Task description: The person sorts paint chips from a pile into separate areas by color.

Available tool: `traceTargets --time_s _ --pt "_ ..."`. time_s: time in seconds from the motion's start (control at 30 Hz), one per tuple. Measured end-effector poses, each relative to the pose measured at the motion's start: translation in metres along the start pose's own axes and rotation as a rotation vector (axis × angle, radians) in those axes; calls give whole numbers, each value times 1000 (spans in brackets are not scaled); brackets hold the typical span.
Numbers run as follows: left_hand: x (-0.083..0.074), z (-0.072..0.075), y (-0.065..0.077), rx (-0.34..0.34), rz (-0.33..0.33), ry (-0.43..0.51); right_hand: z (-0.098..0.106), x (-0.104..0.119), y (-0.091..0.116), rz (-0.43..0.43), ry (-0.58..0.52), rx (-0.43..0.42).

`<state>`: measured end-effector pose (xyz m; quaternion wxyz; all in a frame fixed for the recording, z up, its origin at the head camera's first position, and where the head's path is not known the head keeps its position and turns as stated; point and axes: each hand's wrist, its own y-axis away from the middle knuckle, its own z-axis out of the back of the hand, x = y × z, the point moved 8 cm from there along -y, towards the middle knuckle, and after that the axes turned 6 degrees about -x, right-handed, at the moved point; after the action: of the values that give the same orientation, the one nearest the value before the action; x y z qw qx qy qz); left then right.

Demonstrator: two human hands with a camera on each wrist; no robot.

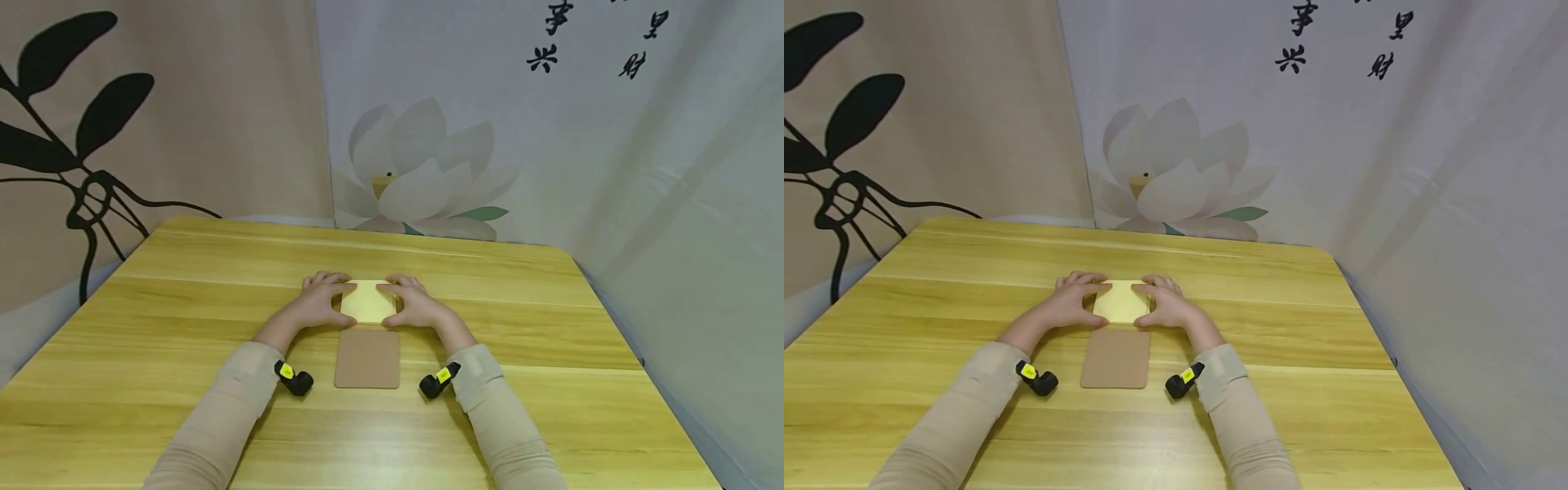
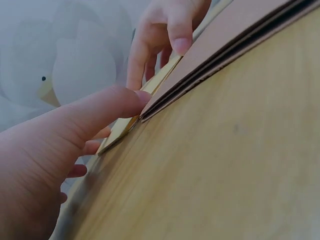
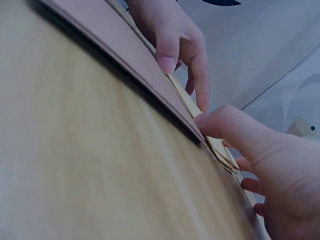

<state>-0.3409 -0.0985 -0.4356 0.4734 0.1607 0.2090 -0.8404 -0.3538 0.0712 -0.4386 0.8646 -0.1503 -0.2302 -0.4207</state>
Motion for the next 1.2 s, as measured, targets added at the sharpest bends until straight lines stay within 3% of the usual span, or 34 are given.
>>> traceTargets --time_s 0.5,0.9,1.2 --pt "5 -5 -1 13 4 13 -2 0 3 -14 21 22" --pt "-7 5 0 -9 -7 -9 8 -4 8 -45 8 -36" --pt "-16 15 4 -22 -7 -54 26 -7 22 -45 72 -98"
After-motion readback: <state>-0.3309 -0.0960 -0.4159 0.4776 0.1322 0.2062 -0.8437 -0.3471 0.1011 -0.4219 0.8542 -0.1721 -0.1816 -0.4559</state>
